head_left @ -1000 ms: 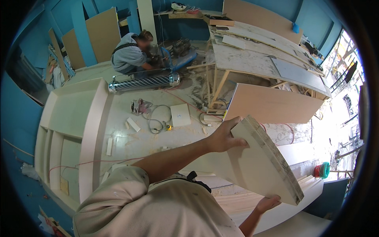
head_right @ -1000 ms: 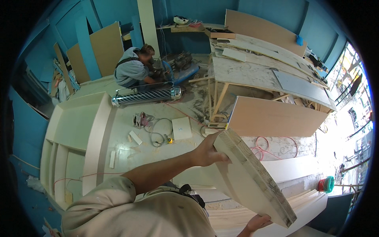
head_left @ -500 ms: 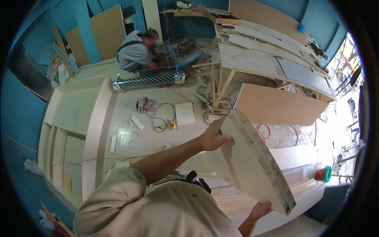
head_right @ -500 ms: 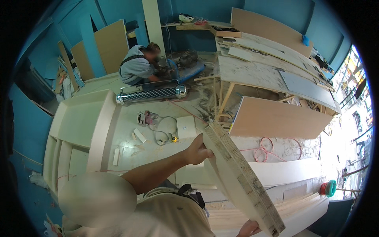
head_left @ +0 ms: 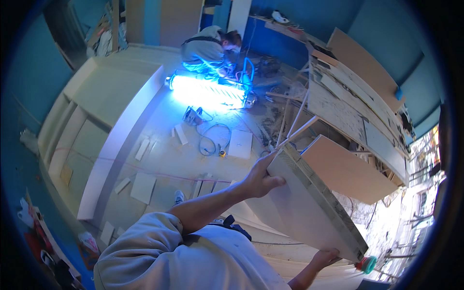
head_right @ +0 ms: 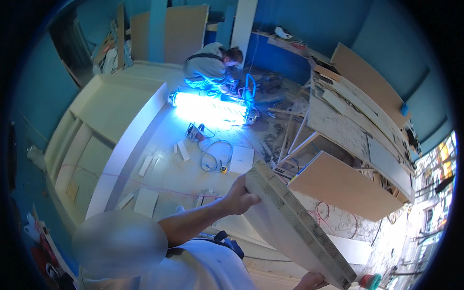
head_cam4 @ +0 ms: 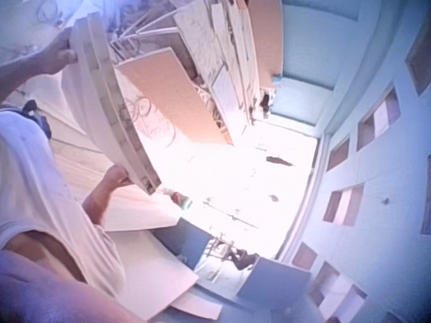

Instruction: The person assembles a white wooden shelving unit by placing wooden panels into the frame and securing them with a pneumatic nail gun. The person repeatedly positions panels, aligns them, and fastens them in place.

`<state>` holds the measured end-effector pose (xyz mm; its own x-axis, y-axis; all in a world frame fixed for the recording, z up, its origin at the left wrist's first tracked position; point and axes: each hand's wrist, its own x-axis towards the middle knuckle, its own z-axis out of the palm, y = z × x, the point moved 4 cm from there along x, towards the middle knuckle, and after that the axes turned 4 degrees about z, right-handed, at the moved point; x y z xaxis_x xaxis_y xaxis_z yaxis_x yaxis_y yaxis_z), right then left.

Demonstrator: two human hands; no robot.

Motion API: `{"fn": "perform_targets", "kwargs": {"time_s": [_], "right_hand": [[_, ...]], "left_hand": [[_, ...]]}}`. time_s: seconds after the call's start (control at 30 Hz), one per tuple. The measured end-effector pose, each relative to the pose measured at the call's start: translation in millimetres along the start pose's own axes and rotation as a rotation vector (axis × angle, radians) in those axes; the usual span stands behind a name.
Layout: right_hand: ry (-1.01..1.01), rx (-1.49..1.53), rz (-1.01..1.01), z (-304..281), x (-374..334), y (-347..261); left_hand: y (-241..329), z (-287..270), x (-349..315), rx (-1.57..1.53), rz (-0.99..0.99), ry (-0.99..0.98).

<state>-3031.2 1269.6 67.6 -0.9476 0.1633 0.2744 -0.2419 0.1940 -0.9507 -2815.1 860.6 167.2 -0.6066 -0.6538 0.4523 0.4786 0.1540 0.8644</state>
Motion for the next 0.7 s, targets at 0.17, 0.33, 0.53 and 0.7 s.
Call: {"fn": "perform_targets", "kwargs": {"time_s": [0.17,0.33,0.53,0.7], "right_hand": [[-0.195,0.305,-0.050,105.5,-35.4,-102.7],[-0.398,-0.013,-0.297,214.1,-95.2,-144.2],[-0.598,0.032,-0.589,368.8,-249.3,-235.8],[-0.700,0.042,-1.067,456.9,-368.9,-308.2]], "left_hand": [[64.5,-106.7,-37.4,0.090,0.064,0.228],[136.6,-236.2,-84.6,0.310,0.016,0.444],[215.8,-384.5,-138.0,0.440,0.037,0.658],[283.6,-470.0,-156.3,0.476,0.165,0.769]]}}
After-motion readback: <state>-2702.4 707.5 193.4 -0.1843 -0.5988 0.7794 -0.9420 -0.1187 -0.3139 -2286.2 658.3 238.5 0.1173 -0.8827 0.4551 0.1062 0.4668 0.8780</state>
